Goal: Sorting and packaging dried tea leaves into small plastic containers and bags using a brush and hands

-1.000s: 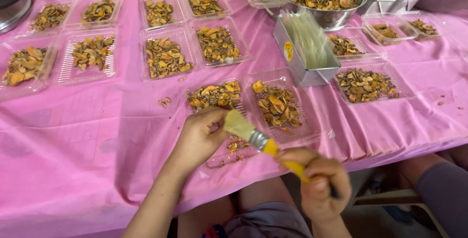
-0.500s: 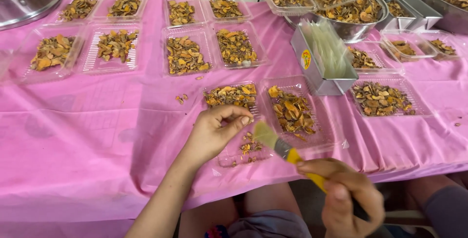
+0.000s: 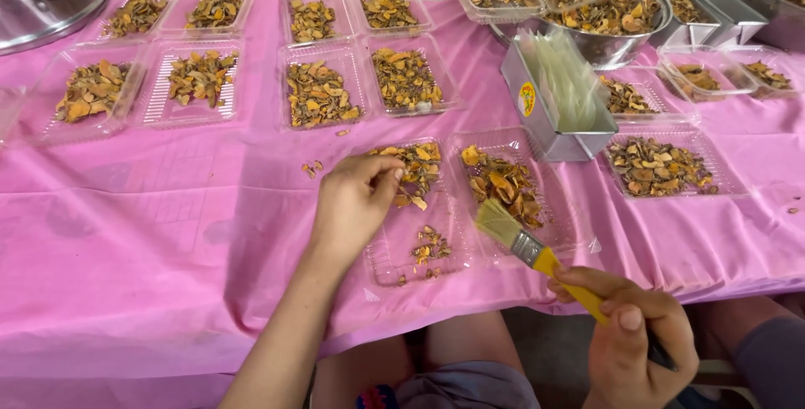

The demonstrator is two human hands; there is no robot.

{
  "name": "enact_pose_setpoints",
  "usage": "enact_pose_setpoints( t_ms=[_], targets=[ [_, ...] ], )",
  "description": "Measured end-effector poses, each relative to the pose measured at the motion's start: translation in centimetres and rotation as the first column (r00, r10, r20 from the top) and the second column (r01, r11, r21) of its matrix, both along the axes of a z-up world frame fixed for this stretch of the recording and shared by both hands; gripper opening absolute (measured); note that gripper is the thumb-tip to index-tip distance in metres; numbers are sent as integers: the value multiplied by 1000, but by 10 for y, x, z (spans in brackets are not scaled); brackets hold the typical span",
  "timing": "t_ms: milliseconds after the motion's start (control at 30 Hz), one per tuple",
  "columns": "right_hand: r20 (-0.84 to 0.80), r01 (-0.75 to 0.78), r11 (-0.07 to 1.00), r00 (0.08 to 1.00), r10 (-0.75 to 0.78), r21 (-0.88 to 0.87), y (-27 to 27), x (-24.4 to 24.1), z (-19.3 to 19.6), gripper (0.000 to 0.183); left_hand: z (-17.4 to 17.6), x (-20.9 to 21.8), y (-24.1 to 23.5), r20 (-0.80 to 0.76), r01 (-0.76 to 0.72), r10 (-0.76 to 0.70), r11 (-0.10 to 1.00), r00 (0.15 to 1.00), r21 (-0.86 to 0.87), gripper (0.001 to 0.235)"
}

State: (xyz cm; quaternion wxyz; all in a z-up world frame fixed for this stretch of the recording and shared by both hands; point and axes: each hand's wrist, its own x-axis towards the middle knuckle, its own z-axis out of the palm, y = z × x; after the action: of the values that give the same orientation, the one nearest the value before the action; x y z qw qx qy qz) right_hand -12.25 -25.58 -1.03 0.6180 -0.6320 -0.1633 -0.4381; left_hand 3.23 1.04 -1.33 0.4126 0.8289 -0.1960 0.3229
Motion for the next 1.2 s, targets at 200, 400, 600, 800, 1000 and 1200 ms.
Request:
enact_pose_setpoints(
  t_ms=[200,400,600,800,1000,1200],
  targets=[
    [-9,53,997,999,-52,64,0,-2,-1,31,50,46,-9,-12,-81,89,949,996,305,14],
    [-7,27,998,1000,-27,64,-8,-3,-13,29,57,50,-24,-284,-33,174,898,943,439,27],
    [-31,56,996,998,-54,75,0,-9,-4,30,34,65,-14,-312,74,74,896,947,438,31],
    [-90,-63,989,995,51,-137,1,-5,3,29,70,12,-9,-214,327,-258,849,942,415,6],
    [-40,-55,998,998,54,-35,-4,1,-11,27,34,-30,-6,-413,399,-99,534,905,745,36],
    [-66,-20,998,998,16,-67,1,-5,-12,29,11,-35,-10,-401,377,-101,604,910,702,40]
  ],
)
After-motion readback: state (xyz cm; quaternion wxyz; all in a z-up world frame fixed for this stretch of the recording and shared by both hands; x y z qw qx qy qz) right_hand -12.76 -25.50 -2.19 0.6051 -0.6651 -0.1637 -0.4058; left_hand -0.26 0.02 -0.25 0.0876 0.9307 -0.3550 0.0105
